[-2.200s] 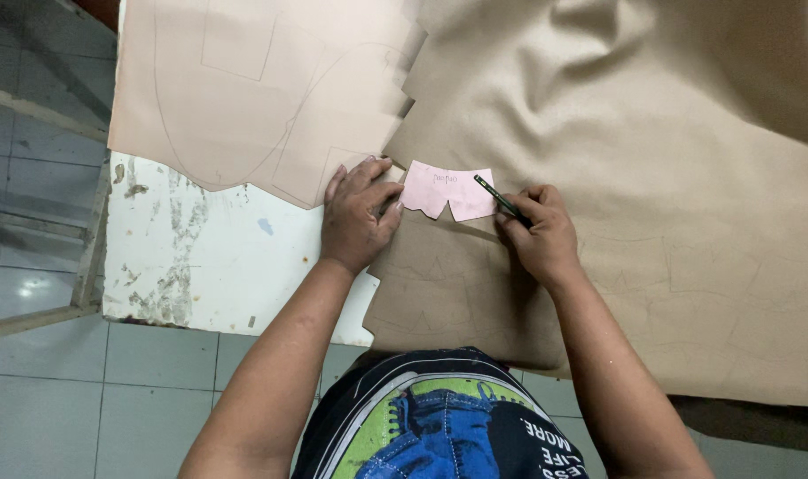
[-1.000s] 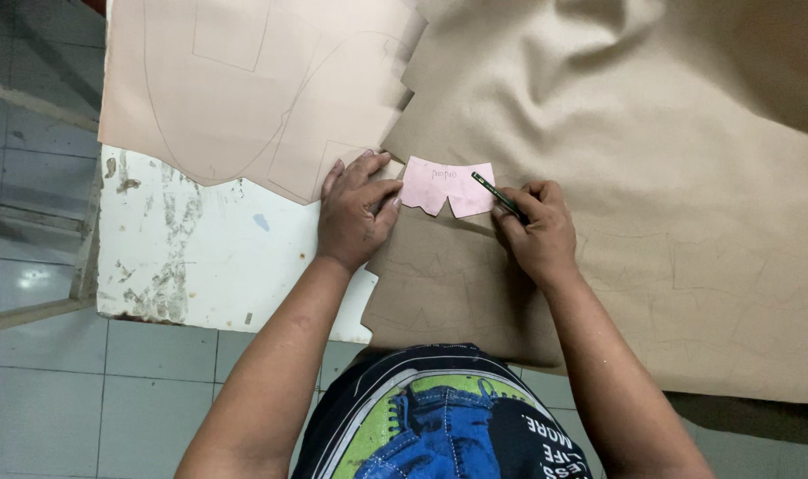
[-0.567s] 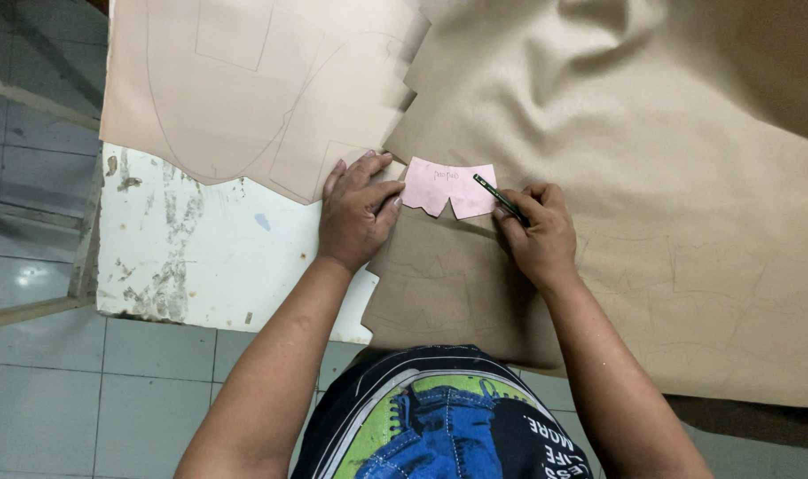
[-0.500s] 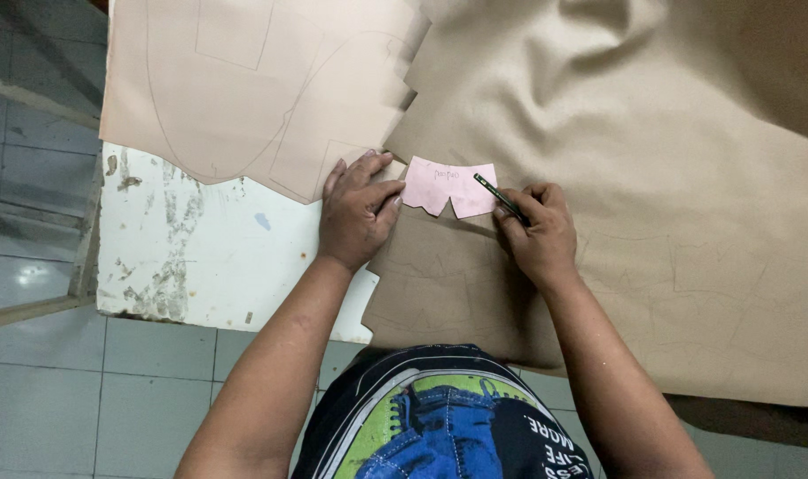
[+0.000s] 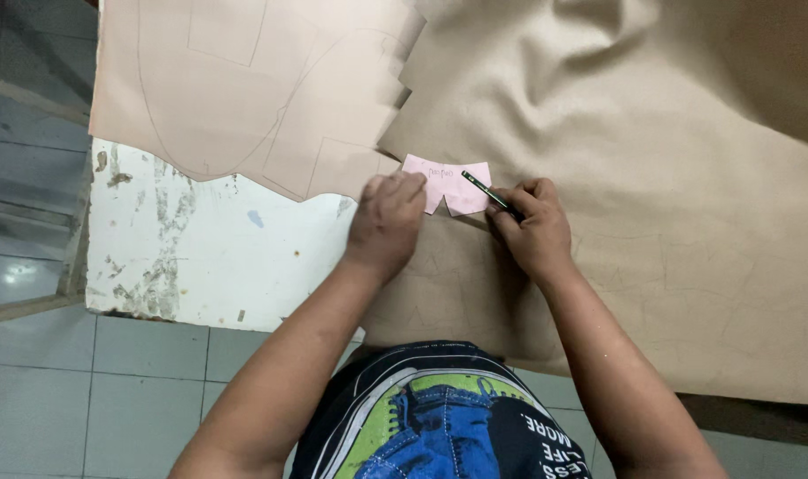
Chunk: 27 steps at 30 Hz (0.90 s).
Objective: The person holds a small pink paper pattern piece on a large tan leather sheet and traces around its edges with a pen, repositioning the pattern to trace the outline in new spots. They smooth and shift the leather sheet between tracings to keep it flat.
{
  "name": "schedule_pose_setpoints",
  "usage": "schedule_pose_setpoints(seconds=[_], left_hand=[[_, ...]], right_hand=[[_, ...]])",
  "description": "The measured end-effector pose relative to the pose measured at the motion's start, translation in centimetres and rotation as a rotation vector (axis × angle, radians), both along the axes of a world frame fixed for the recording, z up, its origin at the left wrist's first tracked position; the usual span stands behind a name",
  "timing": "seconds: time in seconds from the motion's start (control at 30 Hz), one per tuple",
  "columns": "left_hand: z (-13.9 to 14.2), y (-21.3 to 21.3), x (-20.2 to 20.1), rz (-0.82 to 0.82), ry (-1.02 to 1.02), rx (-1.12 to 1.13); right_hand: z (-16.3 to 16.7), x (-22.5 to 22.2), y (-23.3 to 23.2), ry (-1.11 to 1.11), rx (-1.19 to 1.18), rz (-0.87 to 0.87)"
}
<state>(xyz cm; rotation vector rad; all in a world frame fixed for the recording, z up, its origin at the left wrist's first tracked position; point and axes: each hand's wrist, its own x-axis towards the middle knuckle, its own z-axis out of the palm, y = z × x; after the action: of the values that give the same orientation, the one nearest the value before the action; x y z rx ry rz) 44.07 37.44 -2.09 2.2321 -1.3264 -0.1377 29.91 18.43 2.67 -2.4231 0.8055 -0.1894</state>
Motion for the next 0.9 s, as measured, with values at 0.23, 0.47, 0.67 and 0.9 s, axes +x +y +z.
schedule_pose_setpoints(seconds=[0.23, 0.47, 0.67, 0.9], left_hand=[[0.6, -3.1, -5.8, -0.055, -0.185, 0.137], [-1.0, -3.0, -5.8, -0.073, -0.076, 0.040], [-1.2, -3.1, -6.3, -0.146, -0.128, 0.248], [0.7, -3.3, -5.7, -0.201, -0.077, 0.409]], right_hand=[[1.4, 1.4, -3.0, -0.121, 0.503, -0.247], [3.4, 5.0, -2.7, -0.196, 0.546, -0.122], [4.5, 8.3, 2.6, 0.010, 0.404, 0.354], [5.2, 10.8, 4.9, 0.135, 0.298, 0.369]])
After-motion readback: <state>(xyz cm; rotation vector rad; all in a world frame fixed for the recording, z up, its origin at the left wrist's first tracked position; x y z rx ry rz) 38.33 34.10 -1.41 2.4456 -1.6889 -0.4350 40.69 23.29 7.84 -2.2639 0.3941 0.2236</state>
